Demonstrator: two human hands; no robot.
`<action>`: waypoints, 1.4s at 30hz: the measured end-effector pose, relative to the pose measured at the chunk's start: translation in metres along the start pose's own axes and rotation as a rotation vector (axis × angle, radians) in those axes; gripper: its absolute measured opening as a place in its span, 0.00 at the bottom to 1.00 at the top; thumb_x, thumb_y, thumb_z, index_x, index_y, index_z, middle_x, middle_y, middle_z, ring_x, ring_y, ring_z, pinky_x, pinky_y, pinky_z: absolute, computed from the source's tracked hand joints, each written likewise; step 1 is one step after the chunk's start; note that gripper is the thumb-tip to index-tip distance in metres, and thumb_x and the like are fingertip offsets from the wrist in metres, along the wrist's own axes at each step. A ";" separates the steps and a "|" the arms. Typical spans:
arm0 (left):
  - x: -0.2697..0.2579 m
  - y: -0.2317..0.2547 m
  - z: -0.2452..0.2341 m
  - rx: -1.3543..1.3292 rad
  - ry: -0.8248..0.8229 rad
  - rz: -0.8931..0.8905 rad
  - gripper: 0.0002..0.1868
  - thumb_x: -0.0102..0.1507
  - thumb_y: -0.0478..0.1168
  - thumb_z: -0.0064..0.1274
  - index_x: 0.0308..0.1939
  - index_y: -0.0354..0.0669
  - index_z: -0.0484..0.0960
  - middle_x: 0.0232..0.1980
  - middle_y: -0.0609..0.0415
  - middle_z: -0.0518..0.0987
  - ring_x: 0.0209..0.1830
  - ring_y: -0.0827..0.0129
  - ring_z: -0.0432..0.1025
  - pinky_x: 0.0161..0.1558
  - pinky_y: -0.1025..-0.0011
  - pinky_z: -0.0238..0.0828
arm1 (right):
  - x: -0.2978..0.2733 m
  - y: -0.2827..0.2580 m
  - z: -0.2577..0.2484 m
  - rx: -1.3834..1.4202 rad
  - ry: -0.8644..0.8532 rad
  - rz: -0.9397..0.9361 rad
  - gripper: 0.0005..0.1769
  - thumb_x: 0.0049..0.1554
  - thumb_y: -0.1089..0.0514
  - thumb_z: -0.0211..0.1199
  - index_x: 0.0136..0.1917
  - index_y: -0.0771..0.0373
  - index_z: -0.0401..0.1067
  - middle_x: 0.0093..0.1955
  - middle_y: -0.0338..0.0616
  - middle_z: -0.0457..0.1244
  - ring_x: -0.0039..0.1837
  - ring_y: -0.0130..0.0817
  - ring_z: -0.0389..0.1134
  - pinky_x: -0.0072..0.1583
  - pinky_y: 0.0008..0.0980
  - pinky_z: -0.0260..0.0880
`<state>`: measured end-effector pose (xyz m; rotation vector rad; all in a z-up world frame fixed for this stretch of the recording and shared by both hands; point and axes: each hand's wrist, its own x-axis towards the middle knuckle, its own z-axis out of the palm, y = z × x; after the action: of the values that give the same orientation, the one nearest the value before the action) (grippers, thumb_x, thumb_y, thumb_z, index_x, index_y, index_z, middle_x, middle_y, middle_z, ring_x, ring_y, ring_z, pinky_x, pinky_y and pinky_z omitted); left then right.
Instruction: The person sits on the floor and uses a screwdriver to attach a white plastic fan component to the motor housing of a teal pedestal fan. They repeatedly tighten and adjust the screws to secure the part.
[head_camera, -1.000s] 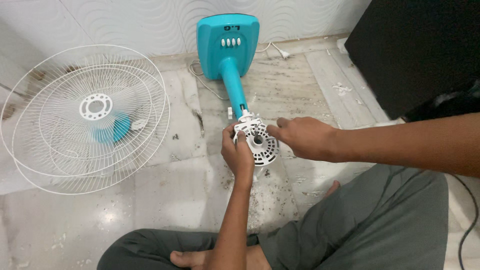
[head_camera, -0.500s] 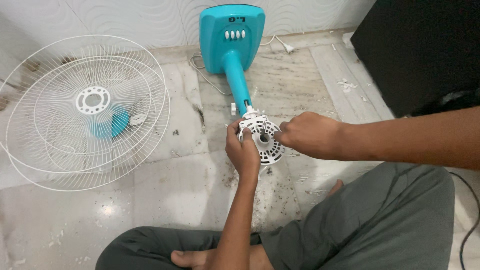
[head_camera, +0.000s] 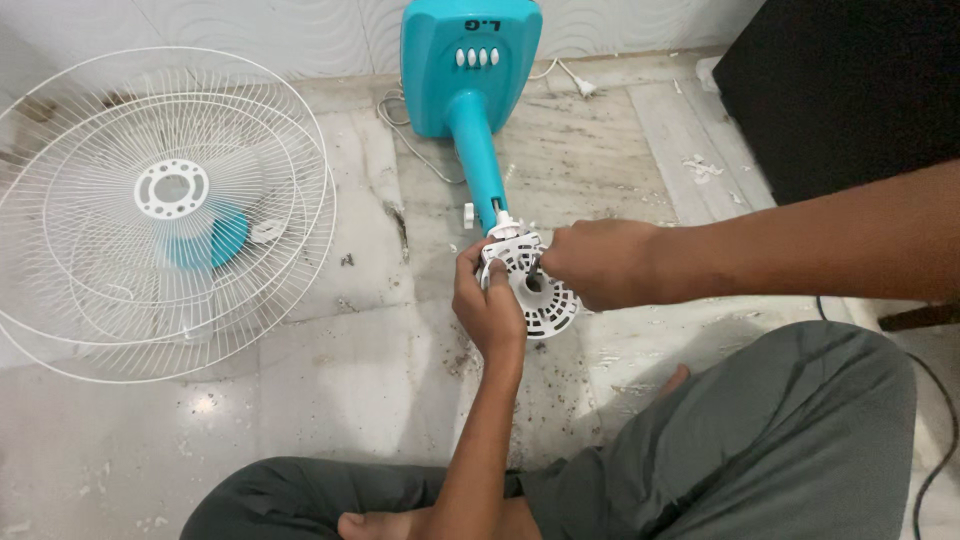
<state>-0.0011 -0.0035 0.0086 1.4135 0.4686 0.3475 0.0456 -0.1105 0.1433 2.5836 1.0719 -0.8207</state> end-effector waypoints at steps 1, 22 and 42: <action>-0.001 0.001 0.001 -0.026 -0.009 -0.024 0.15 0.62 0.31 0.47 0.52 0.40 0.81 0.49 0.46 0.86 0.48 0.57 0.82 0.52 0.64 0.74 | 0.001 0.005 -0.002 0.064 -0.012 0.061 0.06 0.51 0.65 0.62 0.43 0.68 0.77 0.40 0.59 0.69 0.47 0.54 0.74 0.52 0.48 0.75; -0.011 0.010 0.006 0.126 0.006 0.034 0.16 0.61 0.31 0.48 0.52 0.38 0.80 0.52 0.43 0.83 0.51 0.53 0.78 0.54 0.59 0.71 | 0.015 0.050 0.028 1.352 -0.242 0.825 0.10 0.56 0.63 0.60 0.34 0.71 0.70 0.31 0.47 0.63 0.25 0.28 0.49 0.27 0.33 0.46; 0.024 -0.029 -0.018 -0.179 -0.085 -0.064 0.19 0.73 0.43 0.40 0.54 0.36 0.83 0.48 0.50 0.84 0.44 0.70 0.78 0.48 0.72 0.74 | -0.020 0.006 0.071 1.459 0.235 0.475 0.13 0.64 0.50 0.54 0.55 0.61 0.64 0.31 0.40 0.60 0.26 0.25 0.49 0.28 0.30 0.48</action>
<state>0.0089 0.0205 -0.0246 1.2318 0.4023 0.2694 0.0098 -0.1550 0.0968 3.8204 -0.4731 -1.5195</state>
